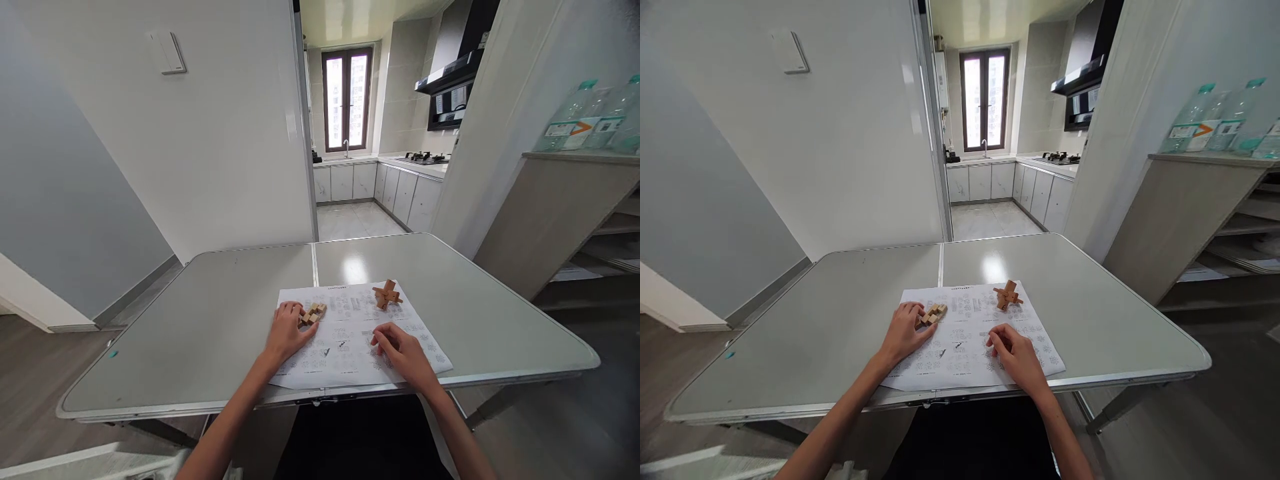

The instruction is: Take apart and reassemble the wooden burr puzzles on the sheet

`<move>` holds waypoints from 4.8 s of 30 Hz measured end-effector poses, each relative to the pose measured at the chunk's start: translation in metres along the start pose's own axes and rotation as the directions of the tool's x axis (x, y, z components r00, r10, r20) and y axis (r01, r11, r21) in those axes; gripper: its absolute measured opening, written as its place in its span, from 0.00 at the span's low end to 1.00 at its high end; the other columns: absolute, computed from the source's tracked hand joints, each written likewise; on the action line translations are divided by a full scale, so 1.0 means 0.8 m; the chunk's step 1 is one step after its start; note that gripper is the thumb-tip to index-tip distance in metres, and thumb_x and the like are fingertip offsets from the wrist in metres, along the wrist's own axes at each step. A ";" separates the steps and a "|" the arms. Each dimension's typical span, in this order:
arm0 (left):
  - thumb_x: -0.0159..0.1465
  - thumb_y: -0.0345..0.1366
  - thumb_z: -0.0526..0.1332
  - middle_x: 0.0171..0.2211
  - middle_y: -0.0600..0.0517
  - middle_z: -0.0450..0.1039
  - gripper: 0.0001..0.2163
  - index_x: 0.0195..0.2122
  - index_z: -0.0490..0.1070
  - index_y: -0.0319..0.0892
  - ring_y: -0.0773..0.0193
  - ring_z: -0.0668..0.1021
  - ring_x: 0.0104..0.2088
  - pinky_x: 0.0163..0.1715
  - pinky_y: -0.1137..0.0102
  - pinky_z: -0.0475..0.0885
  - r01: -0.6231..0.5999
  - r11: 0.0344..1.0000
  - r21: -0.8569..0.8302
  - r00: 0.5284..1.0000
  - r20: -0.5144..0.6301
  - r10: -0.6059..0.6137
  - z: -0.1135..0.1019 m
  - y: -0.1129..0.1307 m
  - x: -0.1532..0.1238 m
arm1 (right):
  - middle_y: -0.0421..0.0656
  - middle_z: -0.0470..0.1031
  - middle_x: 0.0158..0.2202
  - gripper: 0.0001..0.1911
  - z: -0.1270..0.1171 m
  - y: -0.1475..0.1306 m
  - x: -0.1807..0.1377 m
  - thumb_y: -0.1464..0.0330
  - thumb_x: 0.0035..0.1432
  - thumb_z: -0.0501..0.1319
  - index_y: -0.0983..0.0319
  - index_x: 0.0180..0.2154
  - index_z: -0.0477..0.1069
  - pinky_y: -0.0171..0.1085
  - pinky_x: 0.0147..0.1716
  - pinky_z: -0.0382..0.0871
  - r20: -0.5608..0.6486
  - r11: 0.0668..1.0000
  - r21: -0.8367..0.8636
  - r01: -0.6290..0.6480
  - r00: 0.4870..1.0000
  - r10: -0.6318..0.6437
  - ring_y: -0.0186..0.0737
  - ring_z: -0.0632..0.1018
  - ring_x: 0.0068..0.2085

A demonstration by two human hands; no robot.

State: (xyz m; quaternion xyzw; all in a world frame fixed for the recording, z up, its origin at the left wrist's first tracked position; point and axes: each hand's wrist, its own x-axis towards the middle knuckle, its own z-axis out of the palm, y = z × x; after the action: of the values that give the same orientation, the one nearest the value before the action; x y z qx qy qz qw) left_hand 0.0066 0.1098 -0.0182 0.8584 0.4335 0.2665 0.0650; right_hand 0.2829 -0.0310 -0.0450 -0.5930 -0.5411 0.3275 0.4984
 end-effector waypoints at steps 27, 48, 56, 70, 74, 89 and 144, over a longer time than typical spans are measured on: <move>0.62 0.40 0.69 0.55 0.46 0.72 0.30 0.63 0.61 0.51 0.52 0.77 0.51 0.55 0.54 0.72 0.055 0.946 -0.320 0.998 0.048 -0.042 -0.047 0.022 -0.074 | 0.49 0.68 0.60 0.26 0.079 -0.064 0.051 0.57 0.61 0.66 0.56 0.59 0.67 0.39 0.36 0.71 0.263 0.820 -0.551 0.154 0.965 -0.005 0.42 0.82 0.37; 0.56 0.41 0.76 0.61 0.45 0.67 0.36 0.65 0.65 0.56 0.60 0.80 0.40 0.42 0.65 0.75 0.235 0.068 -0.970 0.959 0.220 -0.176 -0.063 0.089 -0.129 | 0.46 0.66 0.62 0.30 0.049 -0.134 -0.031 0.72 0.57 0.67 0.53 0.59 0.64 0.48 0.57 0.75 0.260 0.942 0.258 0.214 0.924 -0.281 0.44 0.79 0.53; 0.53 0.55 0.75 0.53 0.39 0.75 0.43 0.67 0.64 0.46 0.58 0.79 0.37 0.43 0.64 0.73 0.318 -0.068 -0.946 0.939 0.324 -0.119 -0.065 0.091 -0.133 | 0.45 0.70 0.62 0.39 0.031 -0.178 -0.036 0.78 0.58 0.64 0.52 0.66 0.55 0.48 0.63 0.68 0.490 0.807 0.003 0.590 0.703 -0.516 0.46 0.72 0.61; 0.55 0.52 0.75 0.45 0.45 0.78 0.41 0.67 0.62 0.47 0.55 0.79 0.41 0.42 0.65 0.72 0.453 0.123 -0.883 0.889 0.458 0.020 -0.077 0.083 -0.118 | 0.51 0.73 0.59 0.29 0.016 -0.223 -0.023 0.77 0.63 0.59 0.61 0.64 0.57 0.45 0.55 0.73 0.733 0.629 -0.175 0.757 0.527 -0.431 0.48 0.76 0.56; 0.55 0.46 0.76 0.41 0.48 0.77 0.39 0.66 0.65 0.46 0.55 0.78 0.44 0.45 0.64 0.71 0.485 0.201 -0.851 0.871 0.490 -0.027 -0.077 0.088 -0.115 | 0.48 0.77 0.48 0.18 0.023 -0.225 -0.027 0.79 0.64 0.55 0.62 0.54 0.65 0.45 0.48 0.75 0.775 0.550 -0.195 0.812 0.471 -0.421 0.47 0.79 0.48; 0.70 0.51 0.61 0.49 0.43 0.80 0.23 0.59 0.75 0.44 0.48 0.80 0.49 0.51 0.58 0.74 0.483 0.084 -0.872 0.875 0.477 -0.078 -0.097 0.136 -0.114 | 0.48 0.76 0.49 0.27 0.036 -0.211 -0.025 0.78 0.60 0.58 0.59 0.60 0.61 0.48 0.45 0.77 0.621 0.663 -0.276 0.696 0.656 -0.430 0.50 0.79 0.48; 0.73 0.51 0.53 0.29 0.55 0.71 0.25 0.66 0.64 0.45 0.62 0.71 0.30 0.36 0.70 0.66 0.324 0.682 -0.655 0.945 0.254 -0.205 -0.073 0.080 -0.107 | 0.34 0.72 0.23 0.27 0.086 -0.132 0.019 0.50 0.63 0.64 0.62 0.55 0.72 0.34 0.27 0.60 0.614 0.883 0.243 -0.401 0.769 0.180 0.32 0.69 0.24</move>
State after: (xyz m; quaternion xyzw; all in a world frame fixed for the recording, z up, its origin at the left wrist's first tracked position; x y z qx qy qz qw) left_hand -0.0195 -0.0033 0.0191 0.7187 0.4162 0.3261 0.4515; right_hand 0.1891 -0.0086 0.0376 -0.4422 -0.4959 0.6585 0.3535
